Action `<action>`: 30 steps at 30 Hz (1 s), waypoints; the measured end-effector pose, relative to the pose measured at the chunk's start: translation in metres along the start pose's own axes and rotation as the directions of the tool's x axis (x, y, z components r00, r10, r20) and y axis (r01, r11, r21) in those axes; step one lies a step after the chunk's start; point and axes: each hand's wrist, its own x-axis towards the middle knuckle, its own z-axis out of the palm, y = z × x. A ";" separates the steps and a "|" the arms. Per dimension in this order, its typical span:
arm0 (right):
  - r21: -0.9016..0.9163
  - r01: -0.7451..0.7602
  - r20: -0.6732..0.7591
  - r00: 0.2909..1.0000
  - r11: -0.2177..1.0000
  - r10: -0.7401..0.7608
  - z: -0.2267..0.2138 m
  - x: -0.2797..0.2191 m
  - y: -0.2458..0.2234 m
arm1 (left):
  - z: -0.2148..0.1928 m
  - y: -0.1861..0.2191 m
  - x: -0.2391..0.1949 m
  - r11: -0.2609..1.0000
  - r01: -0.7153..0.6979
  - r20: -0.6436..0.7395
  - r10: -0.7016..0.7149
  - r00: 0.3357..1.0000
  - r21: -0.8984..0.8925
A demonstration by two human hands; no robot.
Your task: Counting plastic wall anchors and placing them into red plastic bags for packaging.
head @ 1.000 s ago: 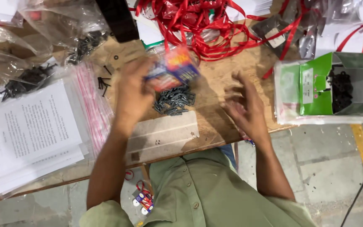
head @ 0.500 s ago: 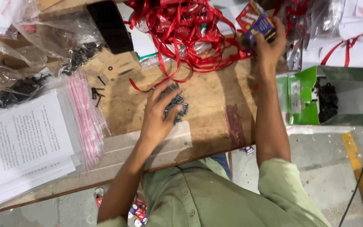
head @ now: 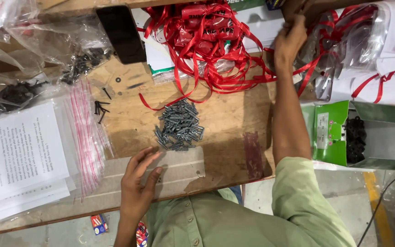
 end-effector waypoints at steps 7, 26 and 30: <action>0.203 0.058 0.490 0.858 0.977 -0.153 0.017 0.041 -0.017 | 0.003 0.009 0.003 0.999 -0.051 0.071 0.052 0.996 -0.015; 0.809 0.154 0.397 0.569 0.567 -0.720 -0.318 -0.156 -0.424 | 0.019 0.012 -0.013 0.979 -0.188 0.154 0.198 0.968 -0.081; 0.954 0.214 0.167 0.203 0.210 -0.965 -0.301 -0.142 -0.391 | 0.027 -0.004 -0.034 0.982 -0.164 0.165 0.179 0.970 -0.097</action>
